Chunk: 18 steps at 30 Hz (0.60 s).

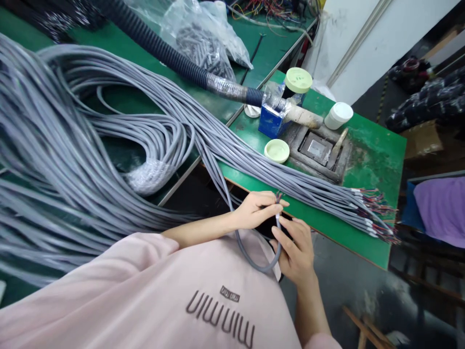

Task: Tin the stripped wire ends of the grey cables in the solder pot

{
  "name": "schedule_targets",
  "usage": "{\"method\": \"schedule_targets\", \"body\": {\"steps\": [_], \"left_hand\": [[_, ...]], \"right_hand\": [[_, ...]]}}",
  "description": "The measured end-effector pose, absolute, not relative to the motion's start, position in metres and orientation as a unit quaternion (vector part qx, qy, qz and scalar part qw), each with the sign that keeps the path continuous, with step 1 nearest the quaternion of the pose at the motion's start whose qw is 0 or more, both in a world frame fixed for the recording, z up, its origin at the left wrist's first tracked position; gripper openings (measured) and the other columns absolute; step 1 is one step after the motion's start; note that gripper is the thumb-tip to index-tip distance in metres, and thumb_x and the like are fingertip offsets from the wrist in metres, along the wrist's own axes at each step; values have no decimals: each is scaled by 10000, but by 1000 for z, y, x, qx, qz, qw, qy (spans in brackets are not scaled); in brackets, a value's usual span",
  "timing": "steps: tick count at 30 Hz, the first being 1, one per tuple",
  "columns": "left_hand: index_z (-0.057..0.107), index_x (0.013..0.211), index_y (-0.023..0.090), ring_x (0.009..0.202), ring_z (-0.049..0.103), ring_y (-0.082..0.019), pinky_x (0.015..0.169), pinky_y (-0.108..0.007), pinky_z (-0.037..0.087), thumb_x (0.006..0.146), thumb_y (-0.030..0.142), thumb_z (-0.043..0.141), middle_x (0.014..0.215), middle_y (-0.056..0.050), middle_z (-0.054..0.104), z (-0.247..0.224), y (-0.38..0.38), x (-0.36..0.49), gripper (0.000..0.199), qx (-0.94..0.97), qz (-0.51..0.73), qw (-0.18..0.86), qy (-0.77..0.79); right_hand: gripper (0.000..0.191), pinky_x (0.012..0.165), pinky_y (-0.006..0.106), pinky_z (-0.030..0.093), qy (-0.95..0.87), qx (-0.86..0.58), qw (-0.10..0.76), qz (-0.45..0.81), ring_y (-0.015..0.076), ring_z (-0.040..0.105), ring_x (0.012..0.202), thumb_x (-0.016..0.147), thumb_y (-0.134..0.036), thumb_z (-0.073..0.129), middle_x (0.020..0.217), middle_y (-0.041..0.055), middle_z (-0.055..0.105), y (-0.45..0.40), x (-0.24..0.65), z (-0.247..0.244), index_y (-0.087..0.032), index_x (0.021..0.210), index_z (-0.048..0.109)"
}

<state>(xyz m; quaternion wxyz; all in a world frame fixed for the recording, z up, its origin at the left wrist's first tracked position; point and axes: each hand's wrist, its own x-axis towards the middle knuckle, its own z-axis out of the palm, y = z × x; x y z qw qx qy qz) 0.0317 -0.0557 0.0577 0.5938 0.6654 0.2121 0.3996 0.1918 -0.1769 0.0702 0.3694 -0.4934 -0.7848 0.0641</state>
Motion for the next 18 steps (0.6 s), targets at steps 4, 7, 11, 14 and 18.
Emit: {"method": "schedule_targets", "body": {"steps": [4,7,11,14,18], "left_hand": [[707,1061,140,792,651,-148,760,-250,483,957,400,508,899,-88,726,48,-61,39,344,773,322,524,154],[696,1096,150,778,641,-143,761,-249,476,948,389,531,857,-66,731,43,-63,41,326,816,310,472,129],[711,1029,156,794,620,-152,765,-290,454,956,355,518,869,-73,731,47,-43,36,286,839,371,354,184],[704,1051,186,900,605,-184,825,-345,417,961,344,502,955,-81,725,56,-13,28,272,842,397,243,274],[688,1104,199,1011,544,-243,856,-391,363,939,345,521,1067,-97,688,67,19,26,277,847,346,149,376]], "right_hand": [[371,917,457,509,-764,-574,295,29,266,602,1074,799,-140,707,1191,118,607,-209,210,66,-229,1155,656],[244,870,441,518,-721,-659,211,-36,266,628,976,832,-272,688,1076,118,644,-251,240,52,-209,1067,673],[366,754,414,544,-631,-771,57,63,267,683,847,917,-425,523,964,112,709,-308,272,23,-175,1162,632],[453,695,382,564,-580,-793,12,185,249,713,791,928,-474,476,940,95,738,-321,269,5,-175,1247,595],[433,720,361,578,-605,-747,101,257,222,719,800,927,-458,495,926,76,747,-286,236,6,-188,1240,622]]}}
